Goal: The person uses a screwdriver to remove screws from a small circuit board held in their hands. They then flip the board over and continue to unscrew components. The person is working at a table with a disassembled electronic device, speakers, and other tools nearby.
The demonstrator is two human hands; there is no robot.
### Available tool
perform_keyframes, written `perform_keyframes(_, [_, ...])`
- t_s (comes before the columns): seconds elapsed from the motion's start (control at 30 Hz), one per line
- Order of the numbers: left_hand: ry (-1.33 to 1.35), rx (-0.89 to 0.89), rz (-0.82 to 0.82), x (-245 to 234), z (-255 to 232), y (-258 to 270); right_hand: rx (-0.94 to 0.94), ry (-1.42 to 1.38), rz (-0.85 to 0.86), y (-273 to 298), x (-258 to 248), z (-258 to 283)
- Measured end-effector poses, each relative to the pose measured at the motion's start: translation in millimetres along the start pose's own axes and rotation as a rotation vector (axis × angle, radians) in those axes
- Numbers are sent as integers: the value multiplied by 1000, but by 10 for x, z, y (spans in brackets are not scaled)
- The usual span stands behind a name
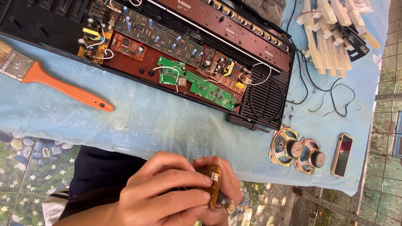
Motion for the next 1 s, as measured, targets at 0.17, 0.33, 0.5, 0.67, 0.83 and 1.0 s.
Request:
perform_keyframes(0.17, [-38, -36, -17, -13, 46, 111, -95, -24, -9, -80, -20, 111])
perform_keyframes(0.33, [-30, -34, -30, 2, 46, 163, -142, 19, -45, -123, -28, 215])
perform_keyframes(0.5, [-32, -58, -84, 4, 65, 213, -189, 66, -22, -118, -29, 248])
perform_keyframes(0.67, [-25, -17, -59, -1, 71, 214, -205, 201, -55, -147, -42, 321])
perform_keyframes(0.83, [-24, -25, -70, 11, 47, 206, -216, 247, -75, -124, -41, 317])
perform_keyframes(1.0, [-31, 18, -111, 30, 47, 208, -283, 251, -101, -142, -42, 348])
Point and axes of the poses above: each hand's wrist, its own y-axis away from the middle knuckle, its own x-axis out of the palm, z = x × y, the point moved 6 cm from there along -y, towards the middle knuckle, and after that the axes turned 12 degrees about y, right-handed, at the moved point
